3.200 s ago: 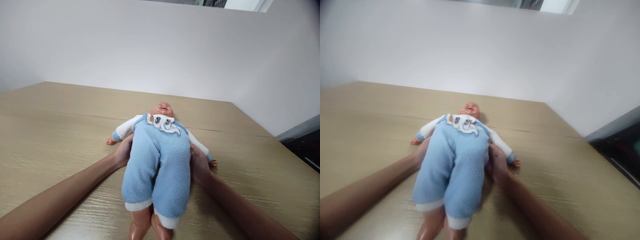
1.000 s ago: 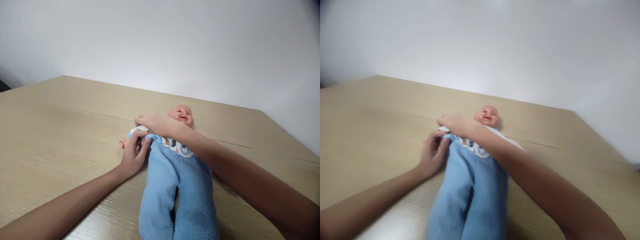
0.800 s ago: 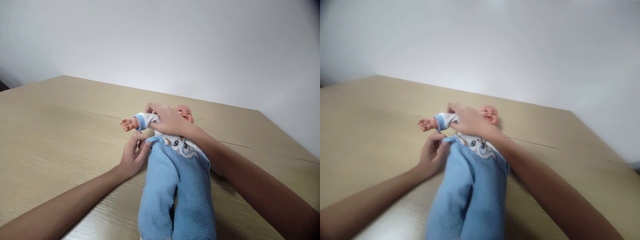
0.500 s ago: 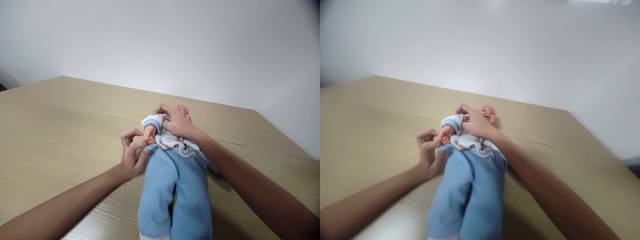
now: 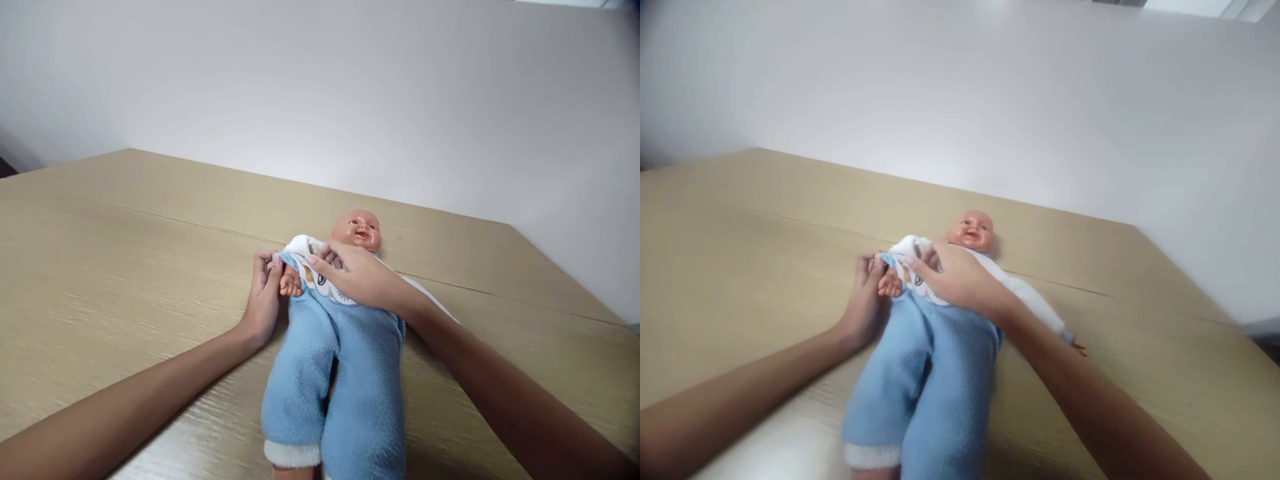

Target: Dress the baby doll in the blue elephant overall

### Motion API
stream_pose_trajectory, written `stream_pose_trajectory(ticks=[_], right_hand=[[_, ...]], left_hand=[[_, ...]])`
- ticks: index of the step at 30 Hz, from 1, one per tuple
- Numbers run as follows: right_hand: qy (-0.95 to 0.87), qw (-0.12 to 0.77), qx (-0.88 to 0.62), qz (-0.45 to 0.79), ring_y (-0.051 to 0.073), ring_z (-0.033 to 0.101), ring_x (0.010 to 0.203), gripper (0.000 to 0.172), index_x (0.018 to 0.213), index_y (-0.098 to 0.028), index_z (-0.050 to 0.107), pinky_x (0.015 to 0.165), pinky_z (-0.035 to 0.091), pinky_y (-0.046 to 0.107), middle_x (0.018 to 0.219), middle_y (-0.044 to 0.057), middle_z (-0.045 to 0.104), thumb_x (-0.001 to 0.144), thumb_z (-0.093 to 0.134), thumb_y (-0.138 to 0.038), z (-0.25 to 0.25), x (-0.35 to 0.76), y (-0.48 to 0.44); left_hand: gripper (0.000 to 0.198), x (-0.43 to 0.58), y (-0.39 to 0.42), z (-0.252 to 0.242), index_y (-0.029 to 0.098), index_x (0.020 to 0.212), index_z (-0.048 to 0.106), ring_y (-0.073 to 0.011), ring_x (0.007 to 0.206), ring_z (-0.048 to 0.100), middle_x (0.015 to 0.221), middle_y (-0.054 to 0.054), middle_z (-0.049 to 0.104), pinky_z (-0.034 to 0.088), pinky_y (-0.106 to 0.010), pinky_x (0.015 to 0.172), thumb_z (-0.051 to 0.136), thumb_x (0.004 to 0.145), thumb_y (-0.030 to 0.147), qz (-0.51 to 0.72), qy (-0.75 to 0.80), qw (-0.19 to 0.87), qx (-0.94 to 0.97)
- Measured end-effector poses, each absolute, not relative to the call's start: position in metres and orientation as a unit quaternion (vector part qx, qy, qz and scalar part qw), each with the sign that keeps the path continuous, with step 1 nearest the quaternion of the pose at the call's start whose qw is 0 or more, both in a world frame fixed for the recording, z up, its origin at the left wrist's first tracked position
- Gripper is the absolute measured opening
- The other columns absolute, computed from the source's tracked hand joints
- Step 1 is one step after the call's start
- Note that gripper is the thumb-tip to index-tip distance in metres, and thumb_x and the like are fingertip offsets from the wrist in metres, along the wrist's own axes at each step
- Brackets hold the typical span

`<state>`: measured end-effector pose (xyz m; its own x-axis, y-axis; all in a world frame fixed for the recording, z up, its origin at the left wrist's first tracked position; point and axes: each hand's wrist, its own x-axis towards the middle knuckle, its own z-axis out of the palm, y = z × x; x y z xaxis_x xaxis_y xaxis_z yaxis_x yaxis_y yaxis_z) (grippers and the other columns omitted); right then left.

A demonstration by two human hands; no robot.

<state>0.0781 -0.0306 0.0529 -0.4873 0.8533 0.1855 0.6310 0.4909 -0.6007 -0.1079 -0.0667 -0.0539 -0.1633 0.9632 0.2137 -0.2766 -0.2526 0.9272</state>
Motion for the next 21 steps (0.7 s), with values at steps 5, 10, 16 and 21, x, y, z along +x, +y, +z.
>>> stream_pose_trajectory(ticks=[5,10,16,21], right_hand=[[-0.839,0.233,-0.396,0.291,0.018,0.058,0.078,0.038,0.083,-0.023,0.063,0.073,0.040,0.033,0.082,-0.002,0.066,0.109,0.058,-0.051,0.054,0.084,-0.039],[-0.763,0.324,-0.395,0.396,0.017,0.055,0.082,0.032,0.092,-0.023,0.059,0.077,0.044,0.030,0.086,-0.002,0.058,0.105,0.060,-0.052,0.045,0.086,-0.036],[-0.714,0.342,-0.414,0.450,0.016,0.050,0.074,0.039,0.092,-0.023,0.055,0.069,0.042,0.029,0.081,-0.004,0.053,0.096,0.068,-0.060,0.032,0.092,-0.029],[-0.705,0.340,-0.401,0.477,0.017,0.055,0.083,0.037,0.098,-0.023,0.057,0.076,0.044,0.030,0.088,-0.003,0.057,0.096,0.070,-0.057,0.027,0.097,-0.026]], left_hand=[[0.042,-0.107,-0.060,-0.051,0.030,0.107,0.052,-0.0139,0.079,0.062,0.094,0.003,0.064,0.057,-0.026,0.070,0.069,0.099,0.069,0.641,0.384,0.542,0.384],[0.048,-0.114,-0.048,-0.051,0.027,0.102,0.059,-0.0119,0.073,0.059,0.085,0.004,0.063,0.052,-0.022,0.067,0.081,0.089,0.067,0.616,0.404,0.557,0.383],[0.049,-0.116,-0.053,-0.049,0.026,0.099,0.061,-0.0140,0.088,0.061,0.096,0.001,0.065,0.054,-0.022,0.073,0.082,0.087,0.069,0.598,0.414,0.563,0.393],[0.055,-0.114,-0.047,-0.053,0.028,0.099,0.056,-0.0152,0.080,0.062,0.095,0.000,0.066,0.054,-0.026,0.065,0.076,0.087,0.079,0.592,0.423,0.545,0.417]])
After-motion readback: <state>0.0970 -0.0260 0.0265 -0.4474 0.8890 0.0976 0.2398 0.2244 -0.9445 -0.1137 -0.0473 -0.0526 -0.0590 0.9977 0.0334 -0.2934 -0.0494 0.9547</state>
